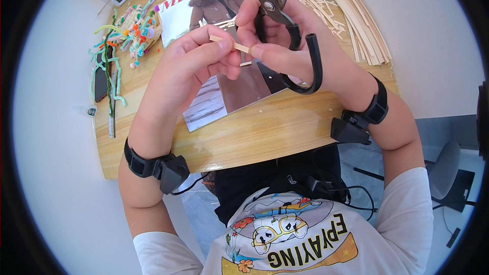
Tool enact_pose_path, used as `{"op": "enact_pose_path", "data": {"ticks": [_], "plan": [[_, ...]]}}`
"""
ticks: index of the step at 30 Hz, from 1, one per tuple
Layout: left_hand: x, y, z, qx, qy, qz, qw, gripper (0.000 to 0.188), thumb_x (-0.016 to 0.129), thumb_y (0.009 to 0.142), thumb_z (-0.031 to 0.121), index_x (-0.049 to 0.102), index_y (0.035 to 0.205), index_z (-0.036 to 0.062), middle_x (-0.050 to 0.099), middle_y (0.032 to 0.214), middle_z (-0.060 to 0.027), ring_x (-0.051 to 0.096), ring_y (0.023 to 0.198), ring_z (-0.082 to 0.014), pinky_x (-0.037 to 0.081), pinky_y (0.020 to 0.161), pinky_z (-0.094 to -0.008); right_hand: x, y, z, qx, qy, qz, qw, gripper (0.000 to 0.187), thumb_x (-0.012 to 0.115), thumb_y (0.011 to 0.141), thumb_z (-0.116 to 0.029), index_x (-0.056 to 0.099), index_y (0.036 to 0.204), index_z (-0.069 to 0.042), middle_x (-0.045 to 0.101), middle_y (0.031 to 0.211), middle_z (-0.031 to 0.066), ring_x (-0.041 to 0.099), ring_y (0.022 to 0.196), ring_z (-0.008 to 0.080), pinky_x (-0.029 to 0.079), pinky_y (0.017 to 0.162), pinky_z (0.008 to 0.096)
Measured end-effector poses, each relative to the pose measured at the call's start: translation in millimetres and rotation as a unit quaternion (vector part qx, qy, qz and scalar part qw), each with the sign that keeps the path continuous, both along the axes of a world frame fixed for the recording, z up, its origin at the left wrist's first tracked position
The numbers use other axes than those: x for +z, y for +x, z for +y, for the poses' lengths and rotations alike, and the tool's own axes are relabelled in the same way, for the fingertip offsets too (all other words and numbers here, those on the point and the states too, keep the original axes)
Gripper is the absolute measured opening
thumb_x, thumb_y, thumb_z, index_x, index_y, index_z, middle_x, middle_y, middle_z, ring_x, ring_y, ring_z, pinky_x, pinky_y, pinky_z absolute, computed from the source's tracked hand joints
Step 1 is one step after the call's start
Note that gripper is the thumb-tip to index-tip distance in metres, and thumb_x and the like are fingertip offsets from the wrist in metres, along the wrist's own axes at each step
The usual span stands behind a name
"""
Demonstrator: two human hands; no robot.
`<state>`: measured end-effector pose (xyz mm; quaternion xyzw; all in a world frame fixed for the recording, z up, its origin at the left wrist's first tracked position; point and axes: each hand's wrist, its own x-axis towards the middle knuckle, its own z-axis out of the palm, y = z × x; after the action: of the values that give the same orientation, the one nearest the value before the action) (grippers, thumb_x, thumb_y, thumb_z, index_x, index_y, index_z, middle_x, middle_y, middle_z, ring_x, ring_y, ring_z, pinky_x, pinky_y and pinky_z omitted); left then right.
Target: Cutting thin bamboo sticks into smaller pieces using scissors on a desk.
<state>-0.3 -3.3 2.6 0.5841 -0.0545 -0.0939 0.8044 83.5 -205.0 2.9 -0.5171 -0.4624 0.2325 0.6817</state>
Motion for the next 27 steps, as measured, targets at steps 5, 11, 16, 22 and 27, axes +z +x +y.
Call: {"op": "enact_pose_path", "data": {"ticks": [5,11,16,22,27], "plan": [[1.6,-0.8,-0.1,-0.003,0.012,0.004,1.0,0.013,0.059,0.095,0.018,0.06,0.094,0.0048,0.066,0.084,-0.005,0.062,0.075,-0.0117,0.049,0.072,-0.025,5.5,0.6,-4.1,-0.044,-0.024,0.003,0.999,0.037,0.057,0.085,0.002,0.05,0.12,-0.003,0.058,0.096,0.0046,0.054,0.09,0.0087,0.046,0.081,0.0238],[0.5,-1.2,-4.0,0.03,0.072,-0.011,0.997,0.013,0.057,0.095,0.016,0.055,0.092,0.0044,0.062,0.081,-0.0059,0.058,0.071,-0.0129,0.046,0.07,-0.0251,-1.6,-5.5,3.6,-0.148,0.012,-0.02,0.989,0.031,0.06,0.083,0.001,0.054,0.113,-0.006,0.054,0.087,-0.0011,0.053,0.079,0.0067,0.045,0.073,0.0214],[-3.8,-0.7,-6.6,0.047,0.147,-0.023,0.988,0.014,0.063,0.094,0.016,0.062,0.097,0.002,0.065,0.084,-0.0031,0.06,0.076,-0.0086,0.048,0.071,-0.0223,7.0,-1.5,-3.1,-0.119,-0.076,-0.058,0.988,0.034,0.057,0.085,0.0,0.051,0.118,-0.003,0.055,0.092,0.0002,0.05,0.085,0.0056,0.044,0.074,0.0217],[-3.1,-0.3,-5.8,0.156,0.196,-0.089,0.964,0.02,0.063,0.095,0.015,0.064,0.107,-0.0012,0.067,0.081,-0.0038,0.061,0.073,-0.0086,0.05,0.068,-0.0222,1.3,5.8,-0.6,-0.121,-0.094,0.002,0.988,0.031,0.064,0.087,-0.008,0.053,0.116,-0.006,0.053,0.086,-0.0025,0.049,0.079,0.0047,0.042,0.069,0.021],[3.6,-2.6,-4.9,0.21,0.184,-0.132,0.951,0.022,0.063,0.096,0.017,0.065,0.107,-0.0013,0.067,0.079,-0.0047,0.061,0.071,-0.0086,0.05,0.067,-0.0227,4.2,-0.5,-1.0,-0.102,-0.179,-0.008,0.979,0.04,0.075,0.088,-0.03,0.056,0.111,-0.004,0.057,0.081,0.0002,0.052,0.074,0.0052,0.042,0.064,0.0207]]}}
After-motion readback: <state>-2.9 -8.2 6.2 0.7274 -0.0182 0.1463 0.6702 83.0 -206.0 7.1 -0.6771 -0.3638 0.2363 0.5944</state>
